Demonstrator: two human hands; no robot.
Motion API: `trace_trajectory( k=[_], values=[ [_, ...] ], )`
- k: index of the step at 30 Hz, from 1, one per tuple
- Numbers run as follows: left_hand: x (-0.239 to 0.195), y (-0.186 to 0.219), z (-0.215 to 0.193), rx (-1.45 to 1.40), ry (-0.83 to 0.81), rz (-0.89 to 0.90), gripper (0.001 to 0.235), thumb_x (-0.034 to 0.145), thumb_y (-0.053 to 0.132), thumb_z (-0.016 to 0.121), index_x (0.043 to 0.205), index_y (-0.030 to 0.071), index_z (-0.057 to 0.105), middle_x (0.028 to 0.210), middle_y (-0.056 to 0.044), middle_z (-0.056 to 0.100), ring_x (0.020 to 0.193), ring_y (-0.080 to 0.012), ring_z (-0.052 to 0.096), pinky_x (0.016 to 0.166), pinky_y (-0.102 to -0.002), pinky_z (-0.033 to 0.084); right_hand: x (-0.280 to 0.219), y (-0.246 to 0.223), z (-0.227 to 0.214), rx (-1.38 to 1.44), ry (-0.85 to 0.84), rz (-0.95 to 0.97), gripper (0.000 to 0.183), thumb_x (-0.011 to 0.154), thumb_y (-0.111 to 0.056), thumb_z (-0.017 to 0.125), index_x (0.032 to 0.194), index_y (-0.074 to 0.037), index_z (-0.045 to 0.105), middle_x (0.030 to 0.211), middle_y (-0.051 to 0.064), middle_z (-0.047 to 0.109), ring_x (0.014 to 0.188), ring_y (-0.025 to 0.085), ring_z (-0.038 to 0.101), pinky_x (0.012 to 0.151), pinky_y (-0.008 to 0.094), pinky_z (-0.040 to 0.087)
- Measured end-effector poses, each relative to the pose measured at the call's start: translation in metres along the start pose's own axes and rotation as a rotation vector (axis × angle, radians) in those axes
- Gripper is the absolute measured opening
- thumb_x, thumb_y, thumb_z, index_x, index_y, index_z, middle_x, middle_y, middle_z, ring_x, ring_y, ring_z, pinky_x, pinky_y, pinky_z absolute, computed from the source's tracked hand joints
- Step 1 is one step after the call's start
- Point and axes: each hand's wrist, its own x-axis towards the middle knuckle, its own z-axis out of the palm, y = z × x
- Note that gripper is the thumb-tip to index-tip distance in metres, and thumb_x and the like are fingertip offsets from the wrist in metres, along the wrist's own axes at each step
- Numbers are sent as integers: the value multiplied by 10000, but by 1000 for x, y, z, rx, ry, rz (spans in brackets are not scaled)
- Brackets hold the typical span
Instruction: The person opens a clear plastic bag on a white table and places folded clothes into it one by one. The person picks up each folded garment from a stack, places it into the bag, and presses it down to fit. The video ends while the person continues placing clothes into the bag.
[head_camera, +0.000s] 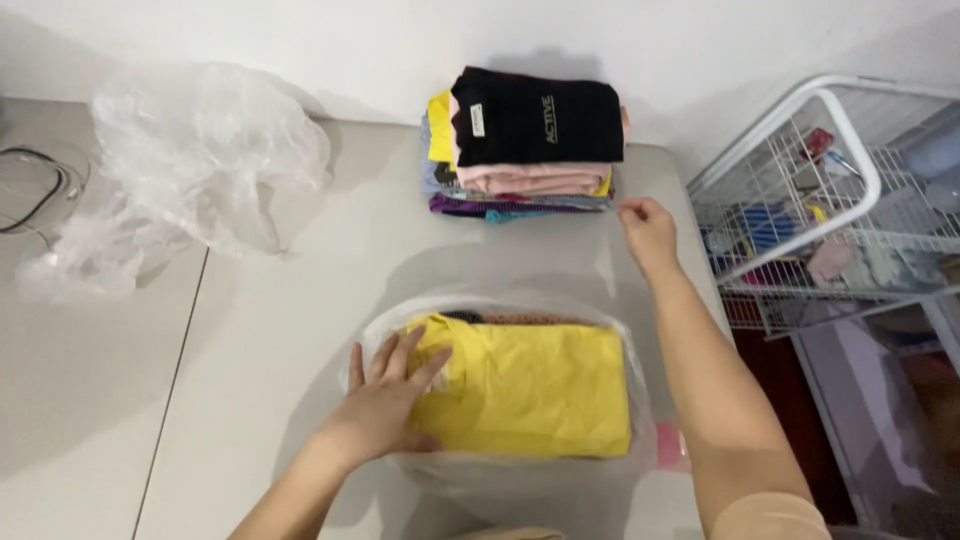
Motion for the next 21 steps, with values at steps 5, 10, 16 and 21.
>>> trace_trajectory(
  k=[5,10,16,21],
  values=[
    [23,1,-75,-68,152,-25,625,913,489,681,1456,236,503,1297,-122,521,1276,-392,515,1092,-624,322,65,24,22,19,17,177,370,943,-228,612,1281,-89,673,1219,182,654,1176,354,603,973,469,481],
    [111,-16,-94,-58,372,-40,611,923,483,662,1451,216,509,1251,-135,532,1245,-394,528,1057,-592,343,77,-34,28,154,-35,247,495,971,-274,623,1426,-83,580,1501,247,444,1399,435,407,1147,545,357],
    [216,-11,-91,95,402,-13,752,899,526,689,1548,265,415,1488,-150,359,1385,-419,391,1079,-605,328,113,-3,49,184,-144,353,563,984,-415,663,1464,-142,553,1570,218,387,1456,451,338,1154,593,344],
    [241,15,-92,61,315,68,779,937,503,668,1597,267,327,1617,-161,230,1497,-408,234,1133,-621,282,118,2,48,155,-118,384,571,947,-450,716,1414,-143,599,1515,175,480,1410,430,417,1090,626,404]
  ],
)
